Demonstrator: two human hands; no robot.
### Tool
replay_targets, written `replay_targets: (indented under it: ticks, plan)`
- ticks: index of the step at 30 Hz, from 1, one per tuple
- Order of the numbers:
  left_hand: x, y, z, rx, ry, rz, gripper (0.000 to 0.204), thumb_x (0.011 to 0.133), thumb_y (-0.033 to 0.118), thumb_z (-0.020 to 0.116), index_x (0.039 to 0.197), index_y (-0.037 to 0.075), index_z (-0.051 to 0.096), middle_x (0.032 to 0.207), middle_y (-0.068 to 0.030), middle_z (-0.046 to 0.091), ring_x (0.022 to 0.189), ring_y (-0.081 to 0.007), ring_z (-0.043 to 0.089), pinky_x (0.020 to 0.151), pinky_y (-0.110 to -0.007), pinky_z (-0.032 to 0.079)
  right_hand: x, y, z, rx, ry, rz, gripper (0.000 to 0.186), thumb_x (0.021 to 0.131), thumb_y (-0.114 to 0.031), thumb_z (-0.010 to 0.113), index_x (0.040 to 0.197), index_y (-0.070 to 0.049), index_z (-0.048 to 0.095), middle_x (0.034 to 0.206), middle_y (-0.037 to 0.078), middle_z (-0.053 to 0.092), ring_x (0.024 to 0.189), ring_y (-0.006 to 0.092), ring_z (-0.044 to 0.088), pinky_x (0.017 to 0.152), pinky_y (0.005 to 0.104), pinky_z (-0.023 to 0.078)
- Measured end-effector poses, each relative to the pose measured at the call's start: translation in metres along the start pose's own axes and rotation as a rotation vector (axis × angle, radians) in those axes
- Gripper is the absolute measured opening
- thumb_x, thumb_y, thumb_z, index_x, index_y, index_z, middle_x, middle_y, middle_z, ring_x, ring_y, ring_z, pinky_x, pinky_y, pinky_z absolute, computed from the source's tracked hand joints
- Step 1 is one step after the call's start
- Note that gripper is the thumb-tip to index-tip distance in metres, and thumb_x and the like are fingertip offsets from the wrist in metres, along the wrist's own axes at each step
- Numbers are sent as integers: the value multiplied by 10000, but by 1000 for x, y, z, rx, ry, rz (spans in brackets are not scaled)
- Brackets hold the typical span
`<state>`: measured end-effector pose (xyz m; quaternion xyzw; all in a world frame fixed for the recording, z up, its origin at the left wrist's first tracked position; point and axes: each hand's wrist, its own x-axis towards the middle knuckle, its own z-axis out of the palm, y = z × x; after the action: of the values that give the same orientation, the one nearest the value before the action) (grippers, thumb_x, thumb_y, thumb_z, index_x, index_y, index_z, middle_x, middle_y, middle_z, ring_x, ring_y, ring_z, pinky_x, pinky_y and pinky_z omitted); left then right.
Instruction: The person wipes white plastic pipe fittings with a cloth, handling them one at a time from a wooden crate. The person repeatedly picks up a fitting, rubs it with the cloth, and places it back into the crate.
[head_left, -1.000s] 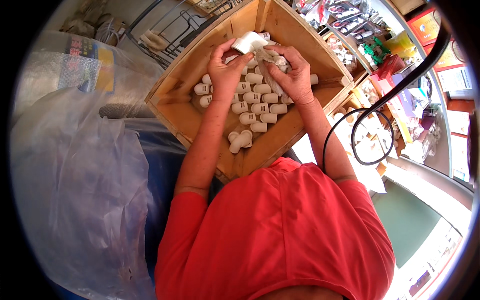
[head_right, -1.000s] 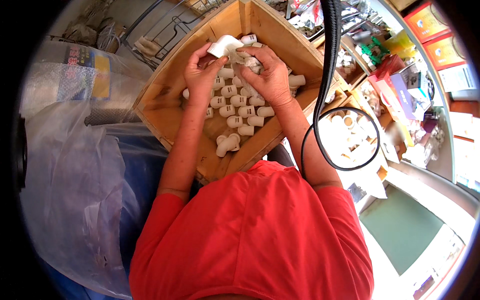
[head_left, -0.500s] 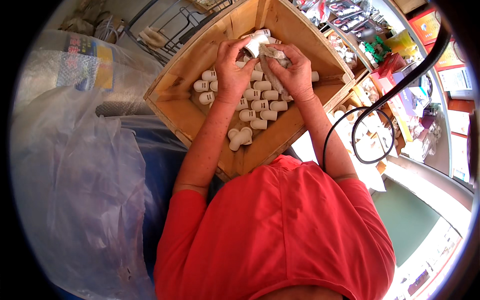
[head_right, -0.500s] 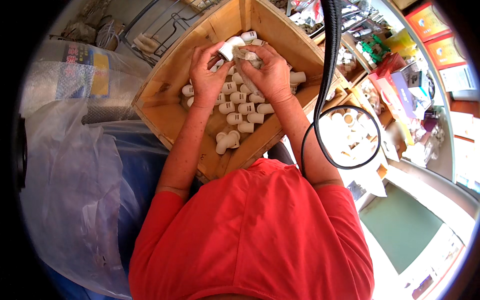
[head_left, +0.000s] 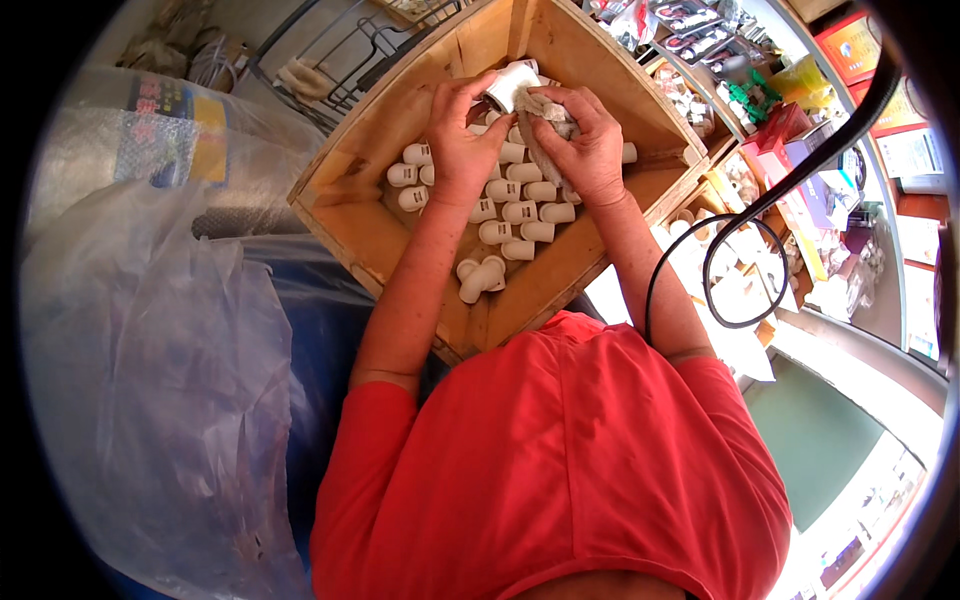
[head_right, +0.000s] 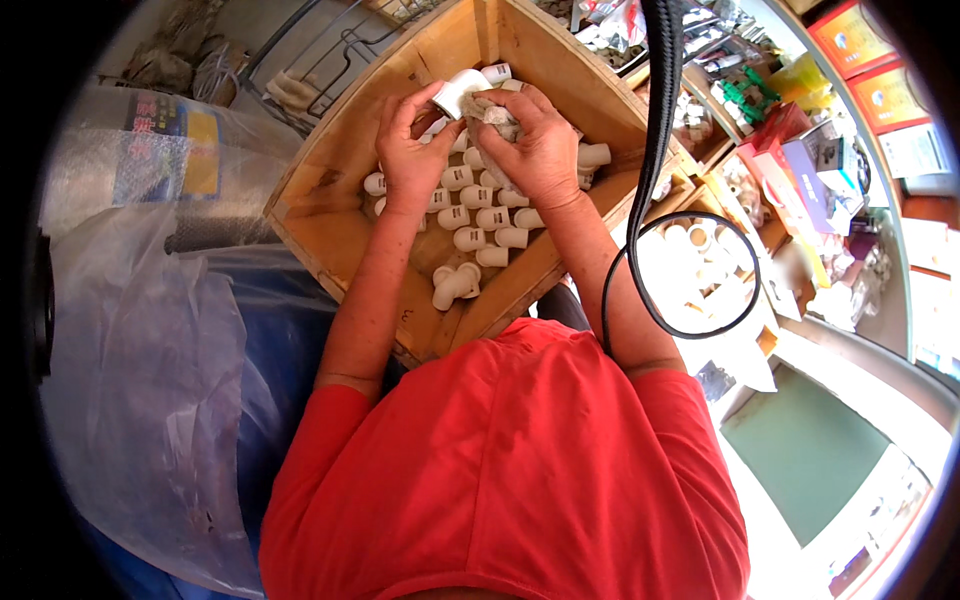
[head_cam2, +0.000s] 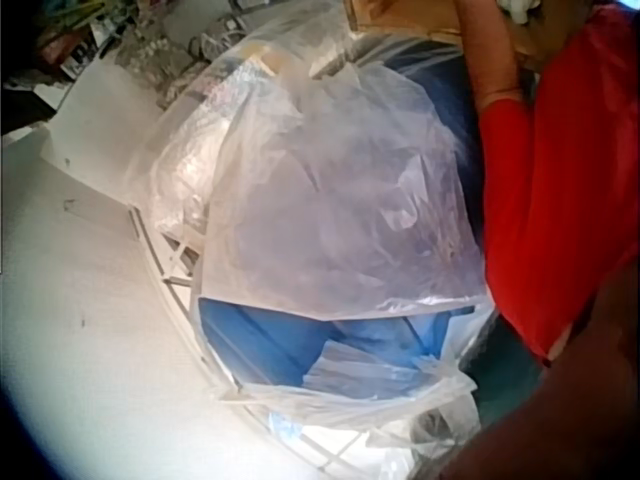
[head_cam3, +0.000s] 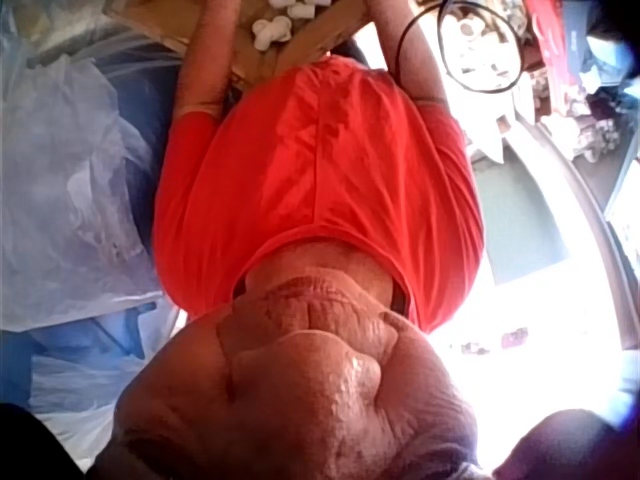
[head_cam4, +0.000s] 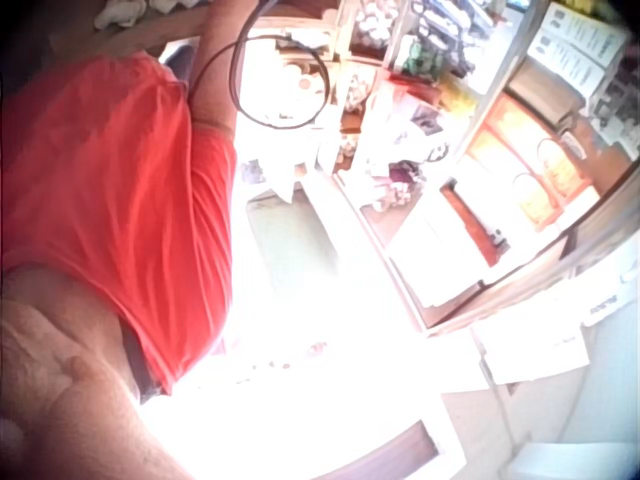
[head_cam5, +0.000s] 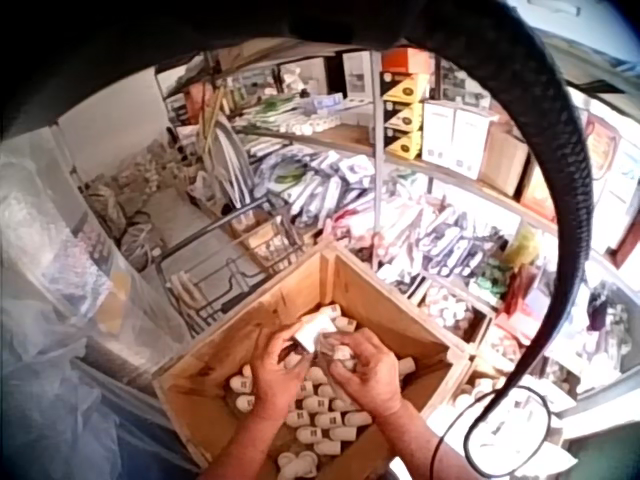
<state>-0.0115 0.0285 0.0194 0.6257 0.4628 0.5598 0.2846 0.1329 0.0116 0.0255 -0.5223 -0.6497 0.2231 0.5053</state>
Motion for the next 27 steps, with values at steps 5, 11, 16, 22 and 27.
replay_targets:
  ticks: [5,11,16,22,27]
  plan:
    - [4,1,-5,-109,52,-32,458,666,-96,672,1090,17,542,1026,-67,525,915,-156,563,794,-271,507,-1,-2,-4,-39,-90,25,263,670,-40,637,932,-69,638,834,86,593,783,194,592,715,277,464]
    - [10,-14,-17,-455,52,-244,462,671,-59,698,1098,-20,525,945,-83,579,891,-129,553,741,-258,510,3,13,-1,554,146,73,277,713,-78,665,972,-31,580,873,47,601,787,123,569,702,251,474]
    - [9,-9,-15,-453,-43,-301,456,679,-44,698,1102,-17,530,955,-75,574,876,-115,551,741,-244,507,10,21,-11,551,399,34,252,768,-77,646,1000,-48,554,898,27,587,834,114,539,731,252,463]
    - [1,-9,-9,-355,-240,-265,452,681,-58,681,1105,3,536,961,-62,565,866,-102,544,796,-243,499,12,13,-18,-17,61,-290,259,674,-145,666,930,-131,627,911,68,585,832,228,568,709,311,473]
    - [4,-7,-16,-339,-380,-358,449,721,-6,675,1144,9,525,999,-47,573,894,-102,537,775,-236,456,9,22,-16,-280,59,165,269,718,-238,638,971,-152,608,908,61,587,793,259,583,662,340,475]
